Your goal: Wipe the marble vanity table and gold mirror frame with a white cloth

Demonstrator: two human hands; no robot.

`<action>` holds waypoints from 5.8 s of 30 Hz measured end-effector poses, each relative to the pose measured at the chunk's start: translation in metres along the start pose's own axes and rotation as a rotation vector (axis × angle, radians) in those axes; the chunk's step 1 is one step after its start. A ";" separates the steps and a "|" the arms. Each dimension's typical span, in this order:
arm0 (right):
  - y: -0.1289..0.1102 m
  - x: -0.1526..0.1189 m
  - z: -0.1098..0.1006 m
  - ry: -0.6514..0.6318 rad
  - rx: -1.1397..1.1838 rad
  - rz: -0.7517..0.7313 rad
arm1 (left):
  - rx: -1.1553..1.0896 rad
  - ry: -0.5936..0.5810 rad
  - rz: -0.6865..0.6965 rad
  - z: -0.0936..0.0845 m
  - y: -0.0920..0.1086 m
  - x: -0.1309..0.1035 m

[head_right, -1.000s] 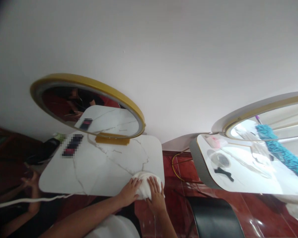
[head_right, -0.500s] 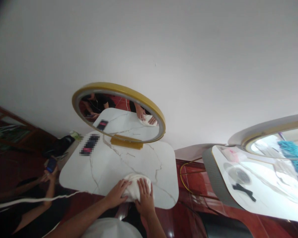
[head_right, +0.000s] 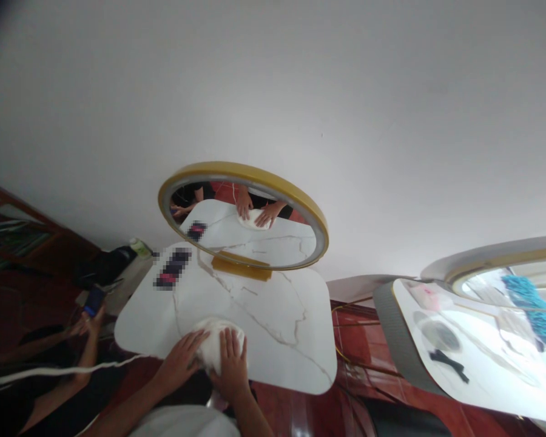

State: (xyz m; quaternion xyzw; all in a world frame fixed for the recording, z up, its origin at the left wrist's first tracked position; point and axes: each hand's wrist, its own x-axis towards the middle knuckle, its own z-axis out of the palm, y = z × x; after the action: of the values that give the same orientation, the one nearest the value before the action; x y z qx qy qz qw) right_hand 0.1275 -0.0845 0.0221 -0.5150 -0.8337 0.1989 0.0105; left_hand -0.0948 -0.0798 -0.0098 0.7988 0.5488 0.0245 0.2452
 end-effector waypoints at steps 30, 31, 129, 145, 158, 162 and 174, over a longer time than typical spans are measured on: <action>0.045 0.132 -0.047 -0.104 -0.016 0.300 | -0.005 -0.044 -0.026 -0.068 -0.018 0.153; 0.046 0.133 -0.047 -0.104 -0.019 0.301 | -0.006 -0.045 -0.031 -0.069 -0.018 0.154; 0.132 -0.018 -0.030 0.040 -0.022 0.033 | -0.051 -0.140 0.109 0.016 0.093 0.116; 0.055 0.010 -0.016 -0.053 0.004 -0.054 | -0.156 -0.070 0.105 -0.012 0.022 0.048; -0.032 0.075 -0.010 -0.110 -0.010 -0.224 | -0.177 0.048 0.001 -0.048 -0.073 0.000; -0.041 0.085 -0.009 -0.115 0.018 -0.172 | -0.157 0.042 -0.011 -0.055 -0.088 0.023; -0.067 0.150 0.044 0.004 0.049 0.218 | -0.018 0.121 -0.008 -0.074 -0.117 0.127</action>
State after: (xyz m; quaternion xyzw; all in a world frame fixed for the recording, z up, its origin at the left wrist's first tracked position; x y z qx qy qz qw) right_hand -0.0095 0.0047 -0.0237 -0.6027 -0.7676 0.2179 0.0030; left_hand -0.1681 0.0925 -0.0232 0.7913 0.5657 0.0768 0.2189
